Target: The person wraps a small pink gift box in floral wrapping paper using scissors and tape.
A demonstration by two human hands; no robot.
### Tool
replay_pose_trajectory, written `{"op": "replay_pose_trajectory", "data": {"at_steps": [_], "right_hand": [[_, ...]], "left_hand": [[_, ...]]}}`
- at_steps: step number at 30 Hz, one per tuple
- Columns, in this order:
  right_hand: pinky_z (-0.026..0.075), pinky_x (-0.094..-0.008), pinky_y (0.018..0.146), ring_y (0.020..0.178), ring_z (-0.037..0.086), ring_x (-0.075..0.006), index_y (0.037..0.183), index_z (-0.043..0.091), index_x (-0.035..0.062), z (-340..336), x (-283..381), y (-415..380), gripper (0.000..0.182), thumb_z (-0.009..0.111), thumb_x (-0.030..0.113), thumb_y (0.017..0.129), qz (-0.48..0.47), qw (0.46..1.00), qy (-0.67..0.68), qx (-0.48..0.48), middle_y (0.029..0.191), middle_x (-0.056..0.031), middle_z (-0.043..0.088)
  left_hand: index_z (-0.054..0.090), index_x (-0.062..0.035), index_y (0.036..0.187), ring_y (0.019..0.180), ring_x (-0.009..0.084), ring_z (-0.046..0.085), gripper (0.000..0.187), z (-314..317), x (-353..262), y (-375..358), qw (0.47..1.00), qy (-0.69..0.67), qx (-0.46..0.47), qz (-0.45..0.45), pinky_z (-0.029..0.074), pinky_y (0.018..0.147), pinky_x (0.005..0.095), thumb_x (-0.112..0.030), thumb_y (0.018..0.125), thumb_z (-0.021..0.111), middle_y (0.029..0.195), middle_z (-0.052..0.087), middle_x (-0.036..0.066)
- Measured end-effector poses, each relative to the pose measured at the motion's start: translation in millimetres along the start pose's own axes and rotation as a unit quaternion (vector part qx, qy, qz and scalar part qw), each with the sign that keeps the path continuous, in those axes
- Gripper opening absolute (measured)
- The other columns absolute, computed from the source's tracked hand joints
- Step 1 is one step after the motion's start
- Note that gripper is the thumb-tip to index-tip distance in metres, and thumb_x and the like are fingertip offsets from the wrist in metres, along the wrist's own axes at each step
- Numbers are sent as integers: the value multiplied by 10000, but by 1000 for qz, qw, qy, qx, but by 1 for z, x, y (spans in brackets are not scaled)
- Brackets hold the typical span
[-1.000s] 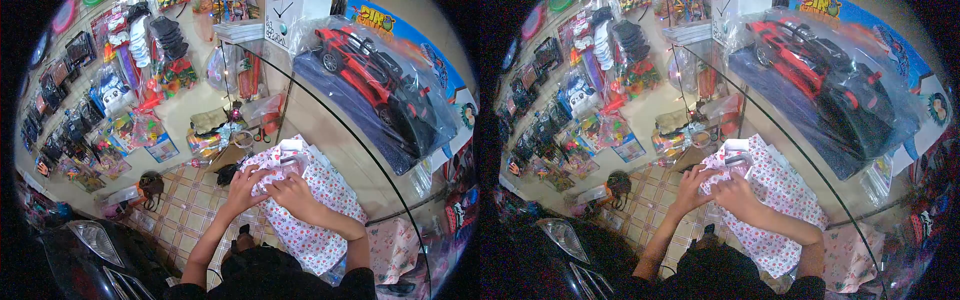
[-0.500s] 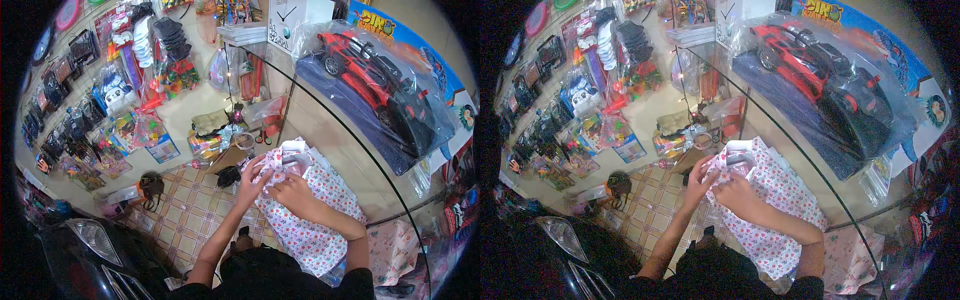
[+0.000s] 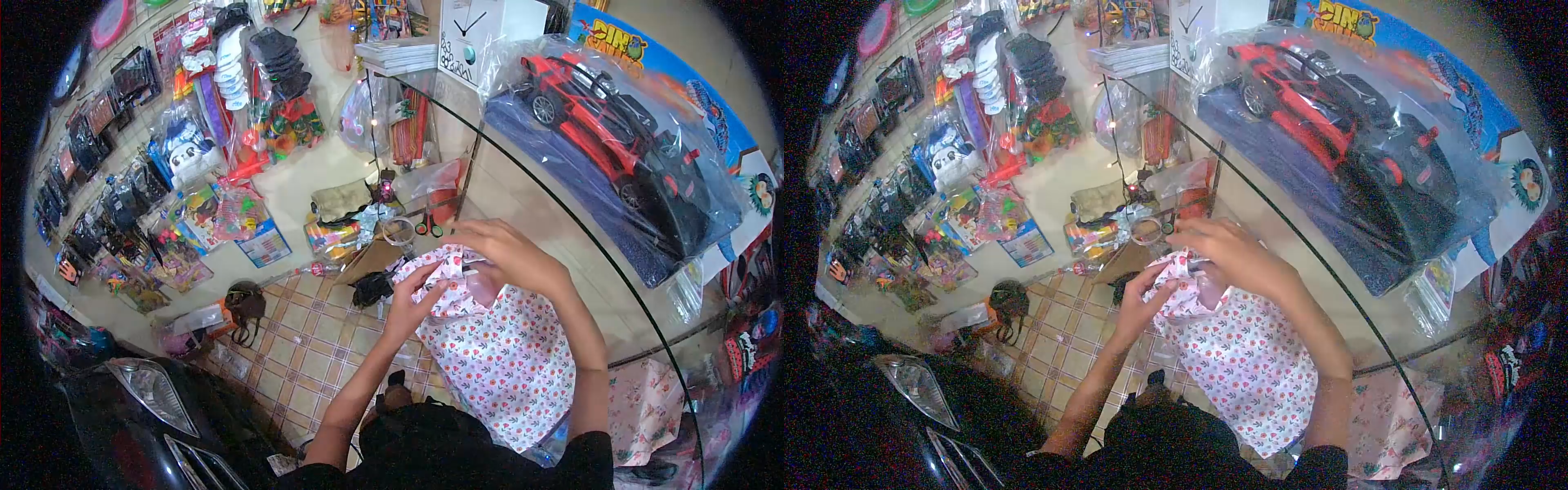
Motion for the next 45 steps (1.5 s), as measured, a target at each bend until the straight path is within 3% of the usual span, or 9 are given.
{"op": "replay_pose_trajectory", "data": {"at_steps": [4, 13, 22, 25, 32, 35, 38, 41, 45], "right_hand": [[479, -387, 860, 947, 630, -307, 1007, 683, 44, 7, -11, 17, 274, 668, 77, 735, 17, 992, 46, 117, 1005, -140, 671], [511, -388, 737, 775, 658, -331, 957, 690, 4, 6, -18, 28, 183, 606, 124, 847, -8, 991, 82, 103, 833, -172, 680], [457, -429, 888, 979, 614, -330, 1084, 636, -10, 3, -7, 20, 272, 566, 156, 880, 25, 982, 6, 185, 995, -184, 662], [372, -467, 991, 1064, 580, -312, 1101, 637, 22, 13, 1, 23, 318, 620, 212, 847, -49, 991, 25, 124, 1074, -153, 655], [387, -410, 937, 997, 584, -273, 1002, 652, 87, 46, -2, 29, 344, 748, 236, 708, -36, 983, -84, 160, 992, -90, 650], [395, -406, 914, 1014, 553, -306, 927, 627, 87, 45, -10, 28, 288, 750, 194, 690, -21, 984, -29, 172, 956, -98, 610], [403, -401, 888, 1011, 542, -302, 889, 615, 94, 45, -15, 26, 279, 765, 162, 664, -25, 989, 21, 147, 940, -81, 606], [412, -393, 865, 987, 551, -276, 877, 613, 98, 48, -17, 26, 299, 783, 162, 640, -16, 988, 31, 153, 918, -60, 618], [438, -381, 811, 951, 581, -232, 927, 630, 103, 47, -23, 30, 346, 797, 209, 643, -23, 985, 47, 167, 914, -42, 646]], "left_hand": [[573, 65, 1177, 985, 153, 613, 366, -2, 0, 1, 999, 33, 12, 8, 468, 882, 295, -120, 873, 659, 1058, 662, 128], [613, 47, 1098, 904, 130, 622, 331, -5, -6, 6, 999, 22, 24, 6, 480, 821, 283, -148, 844, 697, 990, 678, 107], [625, 40, 1045, 827, 110, 605, 296, -7, -3, 11, 996, 69, 15, 46, 475, 761, 273, -141, 824, 705, 904, 669, 84], [628, 43, 1023, 775, 123, 610, 302, -10, 0, 12, 995, 79, 9, 62, 479, 722, 280, -142, 801, 716, 845, 667, 92], [635, 48, 984, 724, 204, 657, 352, -14, 10, 11, 988, 129, -9, 79, 495, 680, 295, -179, 745, 758, 798, 673, 157], [595, 65, 1129, 964, 168, 631, 438, -11, 4, 8, 990, 139, 33, 3, 479, 869, 303, -151, 779, 747, 1036, 668, 134], [558, 53, 1175, 1020, 194, 634, 494, -7, 0, 7, 993, 110, 22, 42, 477, 896, 320, -154, 774, 760, 1028, 671, 148], [513, 5, 1153, 921, 254, 692, 532, -8, 2, 8, 983, 155, -11, 100, 511, 754, 323, -222, 749, 773, 892, 704, 184], [447, -14, 1203, 885, 257, 695, 600, -9, 3, 12, 985, 150, 6, 82, 504, 765, 314, -216, 744, 777, 880, 708, 174]]}}
Point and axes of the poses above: each hand's wrist, its own y-axis towards the middle knuckle, its own z-axis out of the palm, x = y × z, the point moved 4 cm from there along y, towards the middle knuckle
